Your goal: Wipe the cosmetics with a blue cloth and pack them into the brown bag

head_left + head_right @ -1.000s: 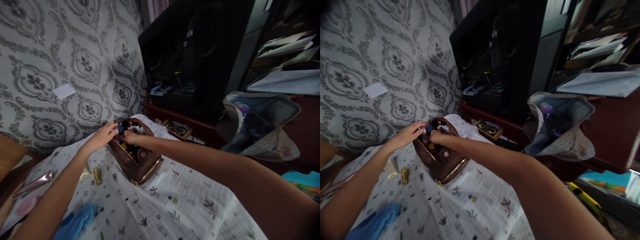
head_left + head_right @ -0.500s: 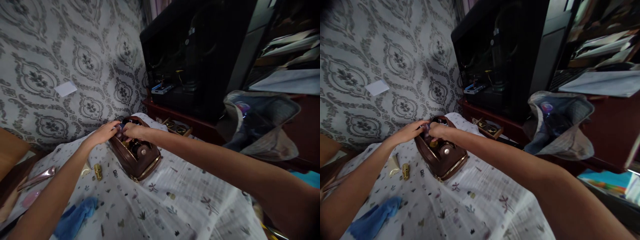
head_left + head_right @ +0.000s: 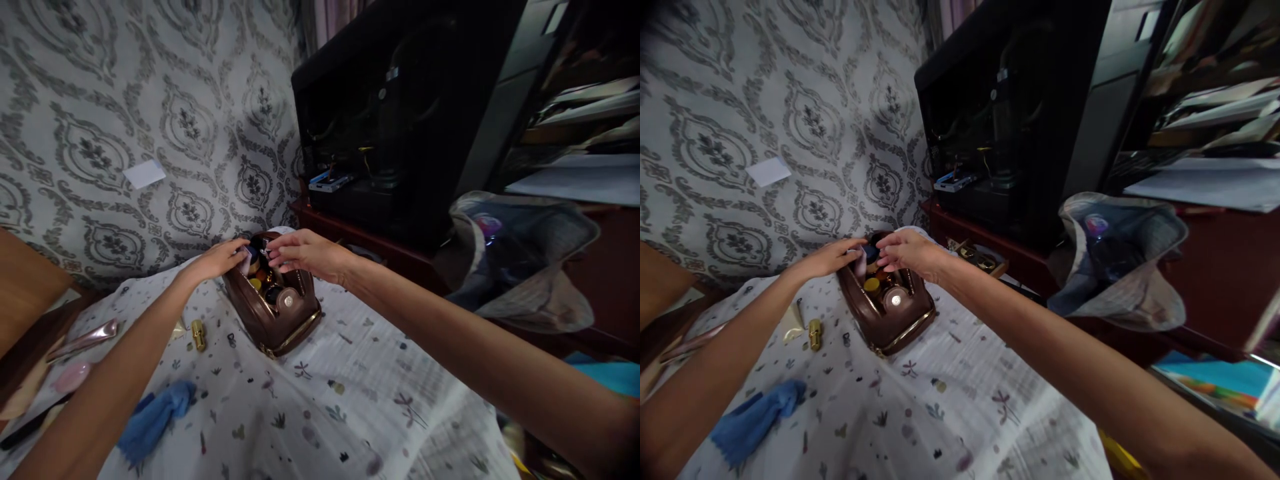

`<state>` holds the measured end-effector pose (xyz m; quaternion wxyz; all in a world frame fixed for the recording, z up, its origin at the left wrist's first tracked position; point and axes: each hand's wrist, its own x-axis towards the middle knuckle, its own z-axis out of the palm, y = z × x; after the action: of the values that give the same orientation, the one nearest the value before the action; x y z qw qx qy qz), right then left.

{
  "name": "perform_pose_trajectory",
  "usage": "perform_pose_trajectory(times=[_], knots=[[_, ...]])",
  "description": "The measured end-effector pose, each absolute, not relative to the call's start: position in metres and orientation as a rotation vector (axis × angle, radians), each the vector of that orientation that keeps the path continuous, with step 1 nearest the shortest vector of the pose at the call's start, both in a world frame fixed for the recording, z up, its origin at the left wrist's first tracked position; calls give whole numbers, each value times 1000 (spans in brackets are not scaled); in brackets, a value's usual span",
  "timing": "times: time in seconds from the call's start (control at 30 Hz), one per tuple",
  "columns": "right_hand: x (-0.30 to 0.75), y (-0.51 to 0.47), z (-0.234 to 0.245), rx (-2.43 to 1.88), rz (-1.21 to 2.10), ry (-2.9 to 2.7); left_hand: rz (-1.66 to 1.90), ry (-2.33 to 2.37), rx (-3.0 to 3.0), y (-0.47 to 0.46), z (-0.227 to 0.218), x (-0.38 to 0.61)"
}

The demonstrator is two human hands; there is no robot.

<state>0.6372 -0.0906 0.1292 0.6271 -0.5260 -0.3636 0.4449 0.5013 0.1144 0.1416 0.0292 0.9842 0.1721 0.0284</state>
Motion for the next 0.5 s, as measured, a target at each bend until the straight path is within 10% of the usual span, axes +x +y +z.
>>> perform_pose_trajectory(times=[0.5], knots=[[629, -130, 109, -1176, 865, -918, 887, 616, 2543, 54, 158, 435]])
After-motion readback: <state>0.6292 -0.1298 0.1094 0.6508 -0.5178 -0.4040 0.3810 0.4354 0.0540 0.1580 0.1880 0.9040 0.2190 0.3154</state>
